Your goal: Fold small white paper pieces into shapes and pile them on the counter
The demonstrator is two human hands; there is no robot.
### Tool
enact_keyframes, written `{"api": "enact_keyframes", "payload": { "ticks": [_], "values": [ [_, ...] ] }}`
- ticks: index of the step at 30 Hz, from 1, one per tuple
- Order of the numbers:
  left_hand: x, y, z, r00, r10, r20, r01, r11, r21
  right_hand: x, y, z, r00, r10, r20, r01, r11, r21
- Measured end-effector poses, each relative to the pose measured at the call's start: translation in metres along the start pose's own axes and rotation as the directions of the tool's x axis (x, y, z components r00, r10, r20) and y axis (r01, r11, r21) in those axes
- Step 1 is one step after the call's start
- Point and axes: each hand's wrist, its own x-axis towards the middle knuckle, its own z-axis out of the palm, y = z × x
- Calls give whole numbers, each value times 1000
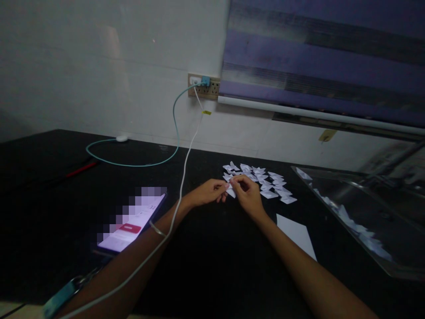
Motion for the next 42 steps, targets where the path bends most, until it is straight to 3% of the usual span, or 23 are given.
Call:
{"api": "enact_keyframes", "payload": {
  "ticks": [21,25,30,34,42],
  "values": [
    [-2,5,2,997,-24,-71,31,995,97,0,-3,2,999,52,-10,-52,999,15],
    [-1,0,1,995,3,-101,8,994,110,2,-4,2,985,170,0,-168,973,157],
    [0,0,0,989,22,-146,-4,992,124,2,-3,2,933,349,83,-356,867,348],
    [-1,3,0,989,16,-149,5,990,144,1,-5,3,930,339,140,-367,869,331],
    [-2,5,0,987,46,-151,-27,991,130,2,-11,2,915,388,107,-400,850,343]
  ]
}}
